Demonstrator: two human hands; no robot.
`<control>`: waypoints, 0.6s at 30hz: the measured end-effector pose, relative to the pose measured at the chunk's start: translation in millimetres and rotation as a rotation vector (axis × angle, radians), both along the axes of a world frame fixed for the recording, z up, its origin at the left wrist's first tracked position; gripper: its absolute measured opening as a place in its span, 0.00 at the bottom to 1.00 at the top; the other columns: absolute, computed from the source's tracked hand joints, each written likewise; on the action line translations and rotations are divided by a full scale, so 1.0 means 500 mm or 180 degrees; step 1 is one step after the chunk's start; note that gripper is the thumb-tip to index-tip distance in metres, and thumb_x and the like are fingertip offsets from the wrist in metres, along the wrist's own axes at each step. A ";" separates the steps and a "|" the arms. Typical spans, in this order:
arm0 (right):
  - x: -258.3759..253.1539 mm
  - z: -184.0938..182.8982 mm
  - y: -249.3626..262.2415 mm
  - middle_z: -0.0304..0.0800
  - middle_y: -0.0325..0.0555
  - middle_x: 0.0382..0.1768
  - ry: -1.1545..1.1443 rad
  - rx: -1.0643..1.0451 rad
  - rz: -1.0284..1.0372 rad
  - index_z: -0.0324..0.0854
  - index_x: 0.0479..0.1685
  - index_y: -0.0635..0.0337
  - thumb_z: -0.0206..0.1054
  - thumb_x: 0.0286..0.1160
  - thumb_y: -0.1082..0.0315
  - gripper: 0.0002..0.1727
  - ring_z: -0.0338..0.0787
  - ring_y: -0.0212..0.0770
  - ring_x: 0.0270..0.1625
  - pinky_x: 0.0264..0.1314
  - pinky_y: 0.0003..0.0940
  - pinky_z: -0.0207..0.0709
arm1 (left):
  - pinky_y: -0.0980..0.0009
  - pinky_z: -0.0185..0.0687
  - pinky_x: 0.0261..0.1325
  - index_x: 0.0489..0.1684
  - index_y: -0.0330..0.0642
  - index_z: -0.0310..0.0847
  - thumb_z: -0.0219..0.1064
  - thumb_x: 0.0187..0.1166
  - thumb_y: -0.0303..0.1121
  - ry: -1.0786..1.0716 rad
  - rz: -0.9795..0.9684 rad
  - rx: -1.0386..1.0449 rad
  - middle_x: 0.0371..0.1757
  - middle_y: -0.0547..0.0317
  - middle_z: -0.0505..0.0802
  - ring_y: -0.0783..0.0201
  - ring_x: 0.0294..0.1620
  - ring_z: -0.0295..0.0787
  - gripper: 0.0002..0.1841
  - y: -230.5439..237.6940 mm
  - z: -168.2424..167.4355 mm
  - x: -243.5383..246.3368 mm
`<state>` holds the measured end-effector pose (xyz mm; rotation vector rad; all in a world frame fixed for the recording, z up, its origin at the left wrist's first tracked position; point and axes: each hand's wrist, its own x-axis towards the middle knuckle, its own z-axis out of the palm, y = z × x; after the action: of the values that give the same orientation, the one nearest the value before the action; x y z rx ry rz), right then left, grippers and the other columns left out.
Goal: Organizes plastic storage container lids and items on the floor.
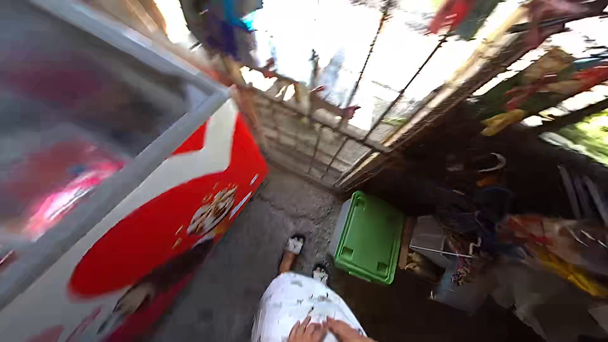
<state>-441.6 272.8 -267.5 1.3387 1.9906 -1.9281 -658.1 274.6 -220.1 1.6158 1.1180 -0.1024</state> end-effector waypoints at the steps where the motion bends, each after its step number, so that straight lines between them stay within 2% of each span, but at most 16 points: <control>1: 0.018 -0.029 -0.032 0.80 0.69 0.75 0.0106 0.0459 0.0060 0.78 0.75 0.71 0.61 0.86 0.56 0.29 0.79 0.64 0.79 0.86 0.58 0.65 | 0.35 0.55 0.86 0.80 0.44 0.77 0.55 0.91 0.36 0.0057 0.0156 -0.0127 0.79 0.42 0.82 0.36 0.86 0.67 0.21 -0.036 -0.006 0.005; 2: 0.025 -0.018 -0.023 0.73 0.63 0.82 -0.0086 0.0149 0.0457 0.73 0.81 0.66 0.58 0.90 0.57 0.28 0.72 0.61 0.86 0.89 0.58 0.58 | 0.36 0.55 0.86 0.80 0.44 0.77 0.54 0.91 0.35 0.0045 0.0318 -0.0226 0.79 0.41 0.82 0.36 0.87 0.66 0.21 -0.068 -0.008 0.011; 3: 0.028 -0.024 -0.026 0.71 0.56 0.85 -0.0208 0.0000 0.0734 0.72 0.84 0.60 0.57 0.90 0.58 0.27 0.68 0.59 0.88 0.90 0.61 0.56 | 0.37 0.54 0.87 0.80 0.45 0.76 0.53 0.92 0.34 0.0012 0.0460 -0.0341 0.80 0.40 0.80 0.36 0.87 0.65 0.21 -0.097 -0.009 0.013; 4: 0.031 -0.040 -0.042 0.71 0.52 0.86 -0.0236 0.0058 0.0901 0.73 0.84 0.55 0.58 0.89 0.58 0.27 0.69 0.59 0.88 0.86 0.67 0.59 | 0.36 0.53 0.87 0.80 0.45 0.76 0.52 0.92 0.33 -0.0031 0.0619 -0.0383 0.80 0.40 0.80 0.37 0.88 0.64 0.21 -0.127 -0.012 0.009; 5: 0.025 -0.040 -0.051 0.71 0.50 0.86 -0.0241 0.0081 0.1078 0.73 0.84 0.52 0.58 0.88 0.58 0.27 0.69 0.60 0.87 0.83 0.72 0.60 | 0.36 0.52 0.87 0.80 0.46 0.77 0.52 0.92 0.33 -0.0063 0.0802 -0.0410 0.80 0.41 0.80 0.36 0.88 0.64 0.21 -0.158 -0.013 0.003; 6: 0.004 -0.018 -0.045 0.70 0.49 0.87 -0.0280 -0.0055 0.1299 0.71 0.86 0.52 0.58 0.88 0.58 0.28 0.66 0.62 0.89 0.83 0.75 0.57 | 0.34 0.52 0.86 0.80 0.46 0.77 0.52 0.92 0.33 -0.0089 0.0997 -0.0444 0.80 0.41 0.80 0.36 0.88 0.63 0.21 -0.189 -0.014 -0.005; 8: -0.054 0.031 -0.030 0.63 0.49 0.90 -0.0472 -0.0413 0.1829 0.67 0.89 0.52 0.59 0.87 0.54 0.31 0.55 0.64 0.93 0.86 0.76 0.46 | 0.33 0.51 0.86 0.80 0.46 0.77 0.53 0.93 0.37 -0.0093 0.1364 -0.0582 0.81 0.39 0.79 0.34 0.89 0.61 0.21 -0.254 -0.013 -0.017; 10: -0.108 0.042 -0.035 0.63 0.51 0.90 -0.0534 -0.0357 0.2051 0.69 0.87 0.53 0.65 0.82 0.50 0.35 0.51 0.68 0.93 0.86 0.78 0.41 | 0.33 0.53 0.85 0.78 0.45 0.79 0.54 0.92 0.41 -0.0115 0.1774 -0.0625 0.80 0.39 0.80 0.34 0.87 0.63 0.21 -0.316 -0.029 -0.028; 12: -0.155 0.034 -0.048 0.65 0.55 0.89 -0.0547 -0.0149 0.2183 0.72 0.85 0.55 0.72 0.73 0.48 0.39 0.52 0.72 0.92 0.85 0.80 0.41 | 0.36 0.57 0.84 0.73 0.43 0.83 0.57 0.90 0.47 -0.0099 0.2260 -0.0561 0.76 0.40 0.83 0.36 0.85 0.68 0.23 -0.385 -0.061 -0.040; 14: -0.215 0.029 -0.060 0.67 0.58 0.87 -0.0769 0.0176 0.2371 0.74 0.83 0.59 0.76 0.65 0.45 0.44 0.54 0.72 0.91 0.86 0.77 0.45 | 0.40 0.57 0.86 0.71 0.41 0.84 0.59 0.88 0.51 0.0068 0.2727 -0.0631 0.75 0.41 0.84 0.40 0.84 0.70 0.26 -0.439 -0.073 -0.079; 16: -0.277 0.025 -0.074 0.69 0.59 0.85 -0.1205 0.0511 0.2659 0.74 0.82 0.60 0.76 0.67 0.48 0.42 0.58 0.69 0.90 0.86 0.73 0.52 | 0.43 0.52 0.90 0.75 0.42 0.80 0.61 0.85 0.50 0.0282 0.3238 -0.0816 0.79 0.44 0.81 0.44 0.87 0.66 0.27 -0.490 -0.069 -0.143; 18: -0.333 0.017 -0.100 0.71 0.63 0.83 -0.1611 0.0565 0.2806 0.75 0.81 0.61 0.74 0.72 0.50 0.38 0.62 0.68 0.88 0.85 0.71 0.56 | 0.45 0.48 0.91 0.78 0.42 0.78 0.63 0.84 0.44 0.0397 0.3837 -0.0900 0.82 0.45 0.78 0.46 0.88 0.63 0.26 -0.559 -0.064 -0.224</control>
<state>-608.0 222.7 -258.8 0.6544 1.9906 -0.9340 -769.9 -5.0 -252.1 0.5060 1.8967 0.4163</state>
